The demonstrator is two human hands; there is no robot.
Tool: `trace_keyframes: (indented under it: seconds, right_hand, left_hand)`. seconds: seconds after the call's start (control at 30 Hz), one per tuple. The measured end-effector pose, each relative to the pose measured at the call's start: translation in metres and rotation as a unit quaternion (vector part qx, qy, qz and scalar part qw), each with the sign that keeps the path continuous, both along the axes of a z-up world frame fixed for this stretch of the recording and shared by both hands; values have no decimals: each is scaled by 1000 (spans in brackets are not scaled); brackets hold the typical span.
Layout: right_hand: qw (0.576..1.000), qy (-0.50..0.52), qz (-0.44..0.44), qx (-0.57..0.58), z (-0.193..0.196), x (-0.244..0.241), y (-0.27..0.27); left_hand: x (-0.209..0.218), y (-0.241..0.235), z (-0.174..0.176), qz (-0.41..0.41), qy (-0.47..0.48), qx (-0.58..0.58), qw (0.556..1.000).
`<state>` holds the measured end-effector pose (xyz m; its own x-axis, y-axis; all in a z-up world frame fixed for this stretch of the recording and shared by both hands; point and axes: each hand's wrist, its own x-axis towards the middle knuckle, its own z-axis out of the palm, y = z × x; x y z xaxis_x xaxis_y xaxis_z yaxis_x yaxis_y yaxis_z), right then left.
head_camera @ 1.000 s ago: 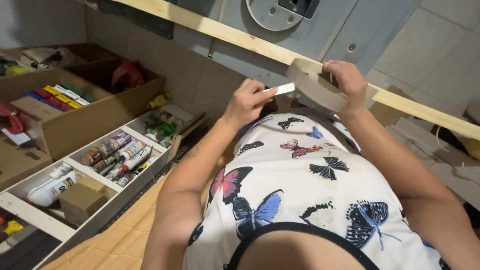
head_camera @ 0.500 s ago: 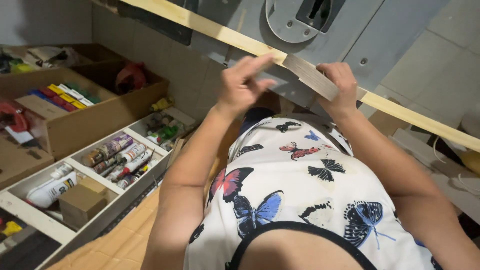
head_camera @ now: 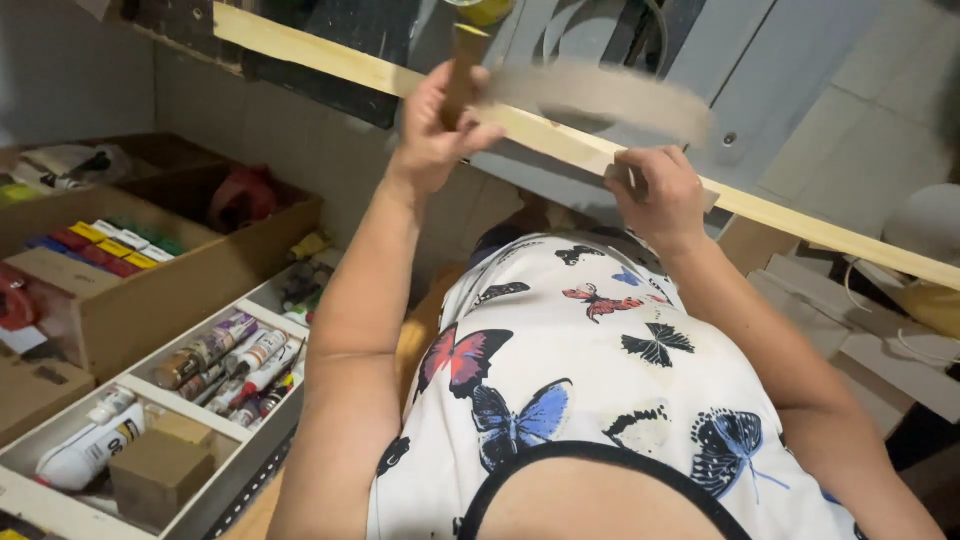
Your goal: Applying adhesive to a thin wooden strip using a small applicator stick and then attaching it to a larger wooden piece.
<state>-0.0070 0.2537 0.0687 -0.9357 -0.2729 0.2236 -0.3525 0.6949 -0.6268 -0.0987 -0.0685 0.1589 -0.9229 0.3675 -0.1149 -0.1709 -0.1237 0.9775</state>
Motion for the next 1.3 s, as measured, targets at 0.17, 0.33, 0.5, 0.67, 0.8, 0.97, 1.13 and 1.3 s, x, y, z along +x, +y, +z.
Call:
trace_keyframes:
  seconds: [0.17, 0.33, 0.5, 0.67, 0.8, 0.97, 1.13, 1.3]
  right_hand:
    - [996, 53, 27, -60, 15, -7, -20]
    - [997, 31, 56, -37, 9, -5, -27]
    - [996, 41, 83, -18, 11, -3, -38]
    - [997, 2, 73, -6, 6, 0, -54]
    - [995, -67, 78, -4, 4, 3, -71]
    - [987, -139, 82, -6, 14, 1, -89]
    - [988, -140, 56, 36, 19, 0, -81]
    - [995, -63, 51, 59, 29, -2, -65]
  left_hand:
    - [9, -46, -28, 67, -45, 154, 985]
    - [20, -76, -64, 127, -75, 291, 945]
    - [28, -99, -96, 168, -127, 349, 913]
    - [29, -126, -132, 275, -160, 341, 884]
    - [29, -149, -141, 364, -181, 286, 868]
    - [32, -178, -175, 427, -206, 234, 849]
    - [28, -175, -179, 424, -215, 226, 850]
    - [8, -152, -175, 389, -221, 250, 859]
